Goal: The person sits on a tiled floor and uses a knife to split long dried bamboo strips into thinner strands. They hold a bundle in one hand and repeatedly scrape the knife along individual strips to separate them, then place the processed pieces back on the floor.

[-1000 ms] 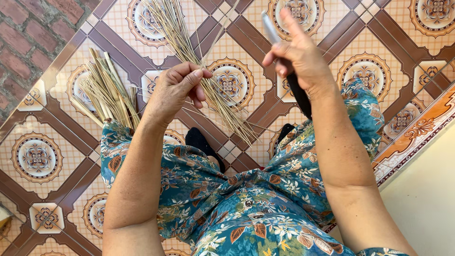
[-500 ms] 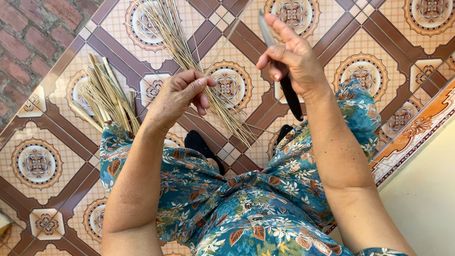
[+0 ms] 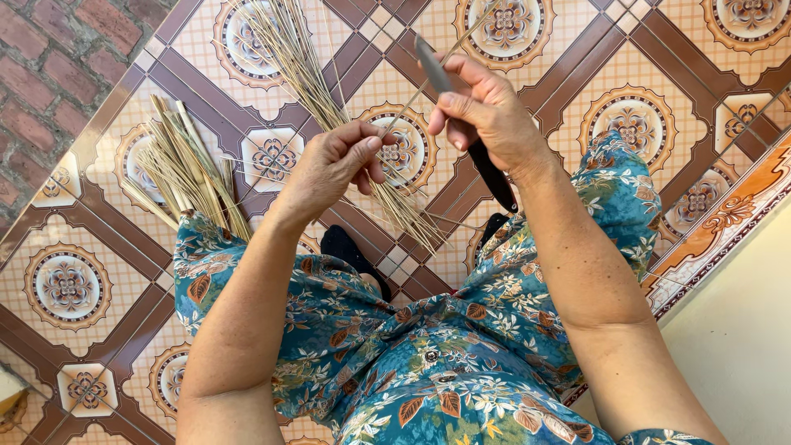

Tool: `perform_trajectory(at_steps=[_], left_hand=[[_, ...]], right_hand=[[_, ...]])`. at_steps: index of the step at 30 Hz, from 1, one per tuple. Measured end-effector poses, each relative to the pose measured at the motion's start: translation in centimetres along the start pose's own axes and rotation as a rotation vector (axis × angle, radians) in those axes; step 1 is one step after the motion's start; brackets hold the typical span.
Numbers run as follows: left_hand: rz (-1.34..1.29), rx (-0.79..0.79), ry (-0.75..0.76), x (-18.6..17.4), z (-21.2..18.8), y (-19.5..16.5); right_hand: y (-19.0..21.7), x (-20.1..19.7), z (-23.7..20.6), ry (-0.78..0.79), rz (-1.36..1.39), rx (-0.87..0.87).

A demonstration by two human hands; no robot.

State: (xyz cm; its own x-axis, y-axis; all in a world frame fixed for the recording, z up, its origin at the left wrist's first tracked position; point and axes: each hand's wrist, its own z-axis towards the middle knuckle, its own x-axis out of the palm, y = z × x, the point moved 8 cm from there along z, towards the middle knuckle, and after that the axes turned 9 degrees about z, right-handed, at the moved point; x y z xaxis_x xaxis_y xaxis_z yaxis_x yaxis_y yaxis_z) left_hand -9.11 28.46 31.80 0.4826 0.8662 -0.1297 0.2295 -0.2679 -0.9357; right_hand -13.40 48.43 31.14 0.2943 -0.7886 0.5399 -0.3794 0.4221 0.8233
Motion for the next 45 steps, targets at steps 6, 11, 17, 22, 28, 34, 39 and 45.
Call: perform_trajectory(at_steps=[6, 11, 17, 22, 28, 34, 39, 45], left_hand=[[-0.021, -0.009, -0.030, 0.0, 0.5, 0.6], [-0.041, 0.007, -0.021, -0.2, 0.5, 0.7], [-0.010, -0.024, -0.041, -0.9, -0.2, 0.6], [-0.029, -0.043, -0.024, -1.0, -0.5, 0.5], [0.012, 0.023, -0.039, -1.0, -0.4, -0.1], [0.101, 0.049, -0.080, -1.3, -0.5, -0.5], [0.093, 0.069, -0.091, -2.0, -1.0, -0.8], [0.262, 0.044, -0.118, -2.8, -2.0, -1.1]], right_hand=[[1.9, 0.1, -0.4, 0.006, 0.070, -0.024], [2.4, -0.3, -0.8, -0.023, 0.076, -0.031], [2.9, 1.4, -1.5, 0.062, 0.037, 0.011], [2.2, 1.2, -1.8, 0.032, 0.014, 0.020], [2.5, -1.4, -1.1, -0.040, 0.166, -0.027], [2.8, -2.1, -1.1, -0.037, 0.156, -0.034], [4.4, -4.6, -1.5, -0.153, 0.205, -0.091], [7.1, -6.9, -3.0, -0.184, 0.216, -0.237]])
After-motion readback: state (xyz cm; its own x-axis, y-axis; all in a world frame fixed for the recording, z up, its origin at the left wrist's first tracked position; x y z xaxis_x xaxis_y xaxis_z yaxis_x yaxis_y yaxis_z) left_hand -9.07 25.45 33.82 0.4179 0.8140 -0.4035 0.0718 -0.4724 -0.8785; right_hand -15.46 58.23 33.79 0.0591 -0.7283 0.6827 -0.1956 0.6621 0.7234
